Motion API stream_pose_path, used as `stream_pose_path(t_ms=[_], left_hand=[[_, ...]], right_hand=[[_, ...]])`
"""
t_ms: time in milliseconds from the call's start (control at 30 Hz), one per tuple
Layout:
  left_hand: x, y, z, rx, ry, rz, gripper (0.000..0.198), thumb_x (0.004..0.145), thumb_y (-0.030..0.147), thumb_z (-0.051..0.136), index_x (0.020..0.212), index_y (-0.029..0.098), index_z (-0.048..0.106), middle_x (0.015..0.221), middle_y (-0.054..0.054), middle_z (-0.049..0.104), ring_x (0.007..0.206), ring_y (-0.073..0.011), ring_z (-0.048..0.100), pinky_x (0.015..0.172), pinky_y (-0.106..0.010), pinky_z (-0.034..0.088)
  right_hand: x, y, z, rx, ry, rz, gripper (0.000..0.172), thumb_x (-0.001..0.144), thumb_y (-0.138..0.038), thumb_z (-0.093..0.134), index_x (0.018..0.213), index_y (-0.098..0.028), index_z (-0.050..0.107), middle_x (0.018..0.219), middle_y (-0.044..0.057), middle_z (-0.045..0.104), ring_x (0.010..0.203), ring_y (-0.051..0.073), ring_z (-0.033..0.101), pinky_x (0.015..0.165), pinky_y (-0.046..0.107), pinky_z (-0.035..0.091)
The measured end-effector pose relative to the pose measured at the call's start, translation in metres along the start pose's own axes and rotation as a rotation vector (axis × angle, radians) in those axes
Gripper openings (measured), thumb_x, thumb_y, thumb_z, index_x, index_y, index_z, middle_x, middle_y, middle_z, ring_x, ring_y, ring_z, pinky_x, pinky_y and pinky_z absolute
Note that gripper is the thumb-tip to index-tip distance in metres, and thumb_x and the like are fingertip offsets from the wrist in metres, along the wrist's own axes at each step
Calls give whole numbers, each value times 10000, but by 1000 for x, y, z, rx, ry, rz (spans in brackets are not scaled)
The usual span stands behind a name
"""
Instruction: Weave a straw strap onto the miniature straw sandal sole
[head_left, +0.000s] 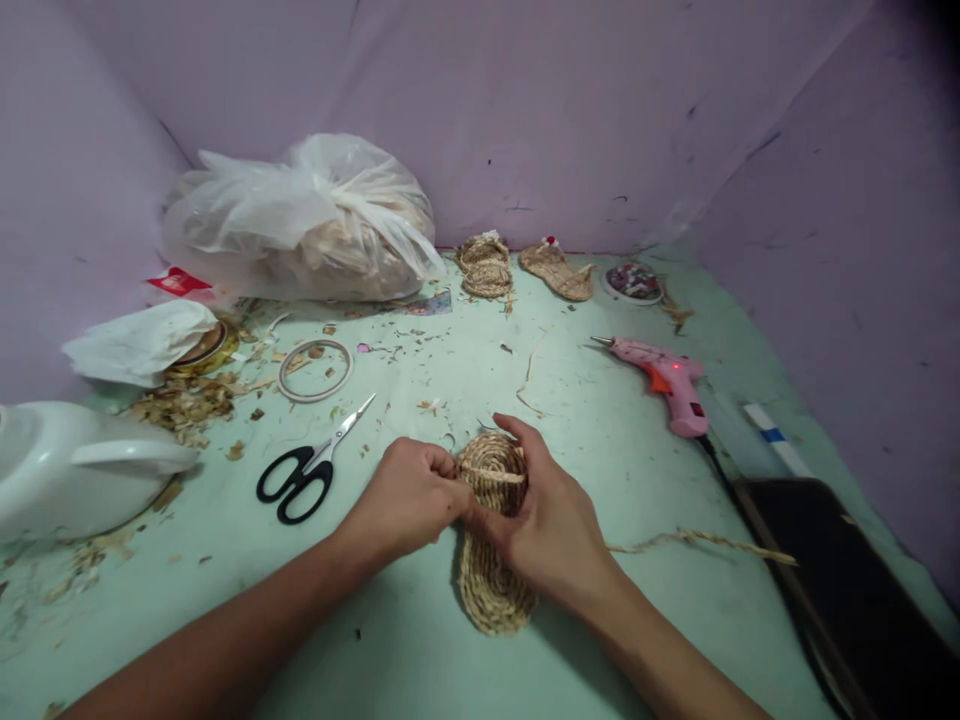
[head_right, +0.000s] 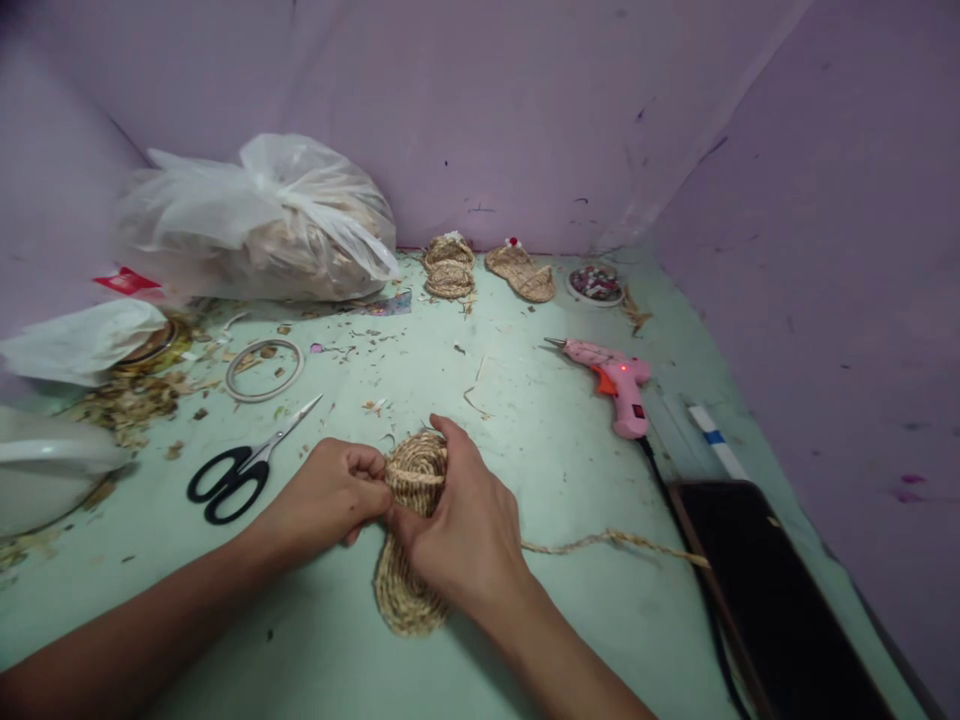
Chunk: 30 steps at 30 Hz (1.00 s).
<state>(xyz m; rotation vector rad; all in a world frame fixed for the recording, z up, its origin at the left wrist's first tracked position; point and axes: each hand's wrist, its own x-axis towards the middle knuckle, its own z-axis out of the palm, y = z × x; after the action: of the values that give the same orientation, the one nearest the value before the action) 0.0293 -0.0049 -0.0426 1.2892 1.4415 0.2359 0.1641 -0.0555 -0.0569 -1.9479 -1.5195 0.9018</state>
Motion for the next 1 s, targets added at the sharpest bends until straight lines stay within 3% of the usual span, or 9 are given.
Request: stream_pose_path(t_ms=[167, 333, 467, 633, 800, 1000], left_hand=[[-2, -4, 2, 38, 36, 68, 101, 504, 115, 456, 426, 170, 421, 334, 74, 355, 328, -57, 344, 339, -184, 188], [-1, -4, -1, -10, 13, 93, 81, 530, 131, 455, 459, 169, 444, 330, 76, 374, 315, -56, 361, 331, -172, 237], [0, -3, -5, -66, -90, 32, 70, 542, 132, 447, 496, 169, 486, 306, 73, 403, 278, -58, 356, 298, -160, 254], [3, -2, -7, -60, -127, -18, 66, 547, 136, 451, 509, 171, 491, 291, 64, 437, 247, -54, 328, 268, -155, 242], [5, -5, -6, -38, -107, -52, 101, 591, 175, 468, 492, 168, 483, 306, 47, 452, 245, -65, 355, 257, -164, 250], [5, -4, -6, -10, -104, -65, 51, 591, 160, 493, 543, 159, 511, 406, 43, 492, 297, -76, 433, 255, -162, 283]], right_hand=[[-2, -3, 3, -57, 60, -43, 693, 621, -306, 608, 1268, -238, 371, 1022, 78, 623, 831, 255, 602, 700, 364, 426], [-1, -5, 1, -33, 50, 6, 681, 609, -296, 611, 1250, -251, 385, 1032, 79, 625, 833, 260, 603, 696, 374, 435], [0, -4, -2, 6, 33, 17, 646, 624, -314, 616, 1226, -240, 392, 1031, 88, 632, 857, 272, 599, 703, 387, 441], [1, 4, -2, 77, 11, -37, 646, 633, -294, 640, 1226, -234, 393, 1039, 92, 622, 892, 269, 590, 748, 409, 443], [5, 20, -14, 107, 120, -101, 636, 634, -361, 664, 1209, -218, 434, 1152, 119, 533, 1007, 281, 520, 821, 434, 422], [11, 23, -38, 308, 163, -118, 379, 803, -391, 427, 1070, -170, 580, 1139, 117, 552, 1076, 243, 490, 910, 411, 380]])
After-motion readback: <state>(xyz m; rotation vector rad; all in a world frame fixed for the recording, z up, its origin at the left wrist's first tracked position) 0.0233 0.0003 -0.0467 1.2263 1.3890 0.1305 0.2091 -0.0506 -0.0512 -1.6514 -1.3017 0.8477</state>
